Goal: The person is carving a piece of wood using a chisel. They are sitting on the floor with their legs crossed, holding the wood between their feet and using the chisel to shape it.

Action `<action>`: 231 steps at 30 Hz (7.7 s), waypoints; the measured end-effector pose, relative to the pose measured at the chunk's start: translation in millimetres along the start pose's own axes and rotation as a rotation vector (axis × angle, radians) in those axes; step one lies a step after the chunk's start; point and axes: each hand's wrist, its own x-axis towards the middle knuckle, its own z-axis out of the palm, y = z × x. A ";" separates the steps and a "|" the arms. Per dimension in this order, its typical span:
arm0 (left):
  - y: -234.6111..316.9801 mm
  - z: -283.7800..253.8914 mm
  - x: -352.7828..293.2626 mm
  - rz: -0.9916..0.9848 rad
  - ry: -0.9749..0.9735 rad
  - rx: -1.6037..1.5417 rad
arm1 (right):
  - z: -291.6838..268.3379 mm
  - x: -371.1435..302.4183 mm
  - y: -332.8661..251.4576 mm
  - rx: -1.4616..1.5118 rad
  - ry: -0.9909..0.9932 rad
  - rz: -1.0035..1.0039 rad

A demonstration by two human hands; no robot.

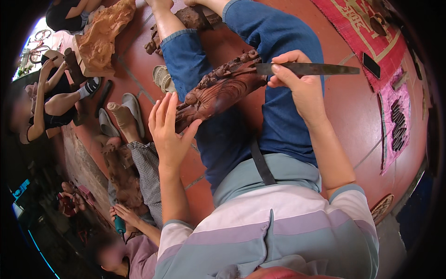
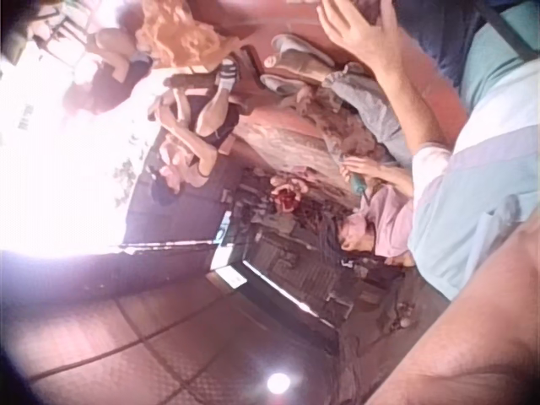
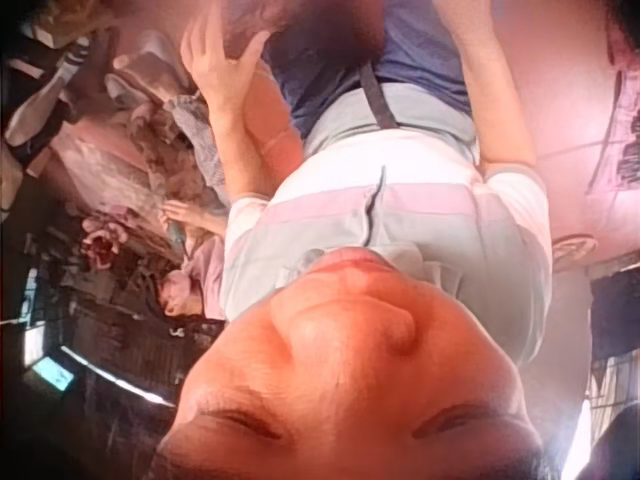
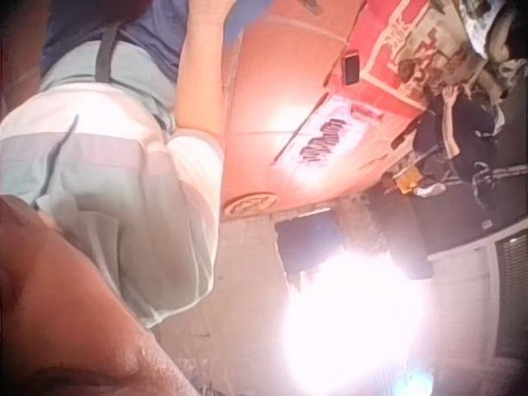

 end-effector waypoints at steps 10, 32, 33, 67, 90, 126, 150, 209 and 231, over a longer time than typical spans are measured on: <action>-27.1 12.2 2.2 -0.016 -0.157 0.000 | -15.8 -17.6 -20.2 0.196 -0.012 -0.080; 109.5 56.0 -52.8 -0.288 -0.329 -0.772 | 7.1 -42.9 52.5 0.136 -0.218 0.239; 111.0 65.5 -54.9 -0.319 -0.284 -0.779 | 15.2 -43.6 49.9 0.117 -0.244 0.269; 113.6 106.2 -24.0 -0.325 -0.113 -0.984 | 33.8 16.3 23.4 -0.146 -0.430 0.110; 119.1 106.8 -0.3 -0.477 -0.193 -1.280 | 39.0 29.2 38.6 -0.138 -0.306 0.125; 112.7 104.8 -5.5 -0.219 -0.347 -1.061 | -17.4 24.0 56.9 -0.131 -0.256 0.051; 120.9 110.2 -2.3 -0.366 -0.363 -1.189 | 25.8 10.5 28.6 0.009 -0.178 0.168; 126.3 104.9 23.2 -0.253 -0.536 -1.195 | -7.6 39.1 13.5 -0.328 -0.171 0.137; 132.1 117.3 18.4 -0.335 -0.332 -1.376 | 17.9 49.6 7.0 -0.383 -0.313 0.118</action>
